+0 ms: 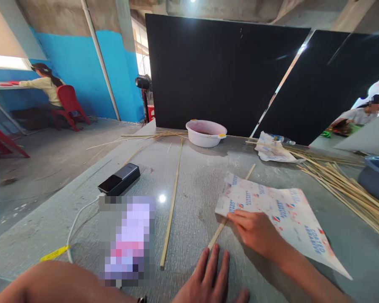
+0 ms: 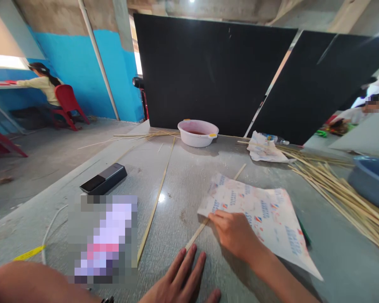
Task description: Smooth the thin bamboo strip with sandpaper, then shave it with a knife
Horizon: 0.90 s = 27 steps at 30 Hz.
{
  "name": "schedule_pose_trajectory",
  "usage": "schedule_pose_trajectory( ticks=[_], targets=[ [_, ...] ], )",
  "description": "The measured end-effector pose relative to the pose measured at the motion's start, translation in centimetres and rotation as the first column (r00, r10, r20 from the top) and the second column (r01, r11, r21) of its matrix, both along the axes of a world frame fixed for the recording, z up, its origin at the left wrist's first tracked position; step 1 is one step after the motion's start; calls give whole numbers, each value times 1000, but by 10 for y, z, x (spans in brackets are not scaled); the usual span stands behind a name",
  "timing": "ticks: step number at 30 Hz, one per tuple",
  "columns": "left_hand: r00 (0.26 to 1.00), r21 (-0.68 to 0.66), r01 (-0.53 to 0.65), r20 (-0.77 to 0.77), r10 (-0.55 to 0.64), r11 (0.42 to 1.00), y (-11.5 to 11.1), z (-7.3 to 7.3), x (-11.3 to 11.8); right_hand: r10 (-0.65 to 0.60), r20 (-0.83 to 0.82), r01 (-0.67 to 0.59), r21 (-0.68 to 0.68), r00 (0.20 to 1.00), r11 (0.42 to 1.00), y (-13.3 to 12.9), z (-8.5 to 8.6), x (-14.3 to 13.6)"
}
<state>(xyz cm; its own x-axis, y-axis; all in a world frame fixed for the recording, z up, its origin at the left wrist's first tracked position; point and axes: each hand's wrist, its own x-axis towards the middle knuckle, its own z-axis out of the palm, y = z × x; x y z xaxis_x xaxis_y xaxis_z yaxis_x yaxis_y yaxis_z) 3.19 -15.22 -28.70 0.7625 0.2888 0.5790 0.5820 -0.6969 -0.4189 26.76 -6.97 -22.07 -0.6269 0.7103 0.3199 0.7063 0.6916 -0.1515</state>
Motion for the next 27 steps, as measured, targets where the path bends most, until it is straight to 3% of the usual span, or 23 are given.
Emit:
schedule_pose_trajectory(
  ticks=[3,7,12,18,22,27],
  targets=[
    [998,-62,-9,-56,6,998,-1,-5,0,23,16,-23,-5,1000,1000,-3,0,-2],
    [993,-53,35,-110,-41,998,1,2,-5,132,43,-127,-102,990,987,-10,-3,-12],
    [1000,-7,15,8,-15,1000,1,7,-3,15,2,-15,7,1000,1000,1,-3,-2],
    [999,20,33,-18,-32,999,1,2,1,125,18,-123,-84,992,989,-8,-5,-12],
    [998,1,-7,57,7,1000,0,4,2,62,-13,-61,26,998,998,-2,-5,-10],
    [993,-40,25,-114,-29,999,0,9,-7,139,27,-138,-55,990,989,-8,-4,-15]
  ],
)
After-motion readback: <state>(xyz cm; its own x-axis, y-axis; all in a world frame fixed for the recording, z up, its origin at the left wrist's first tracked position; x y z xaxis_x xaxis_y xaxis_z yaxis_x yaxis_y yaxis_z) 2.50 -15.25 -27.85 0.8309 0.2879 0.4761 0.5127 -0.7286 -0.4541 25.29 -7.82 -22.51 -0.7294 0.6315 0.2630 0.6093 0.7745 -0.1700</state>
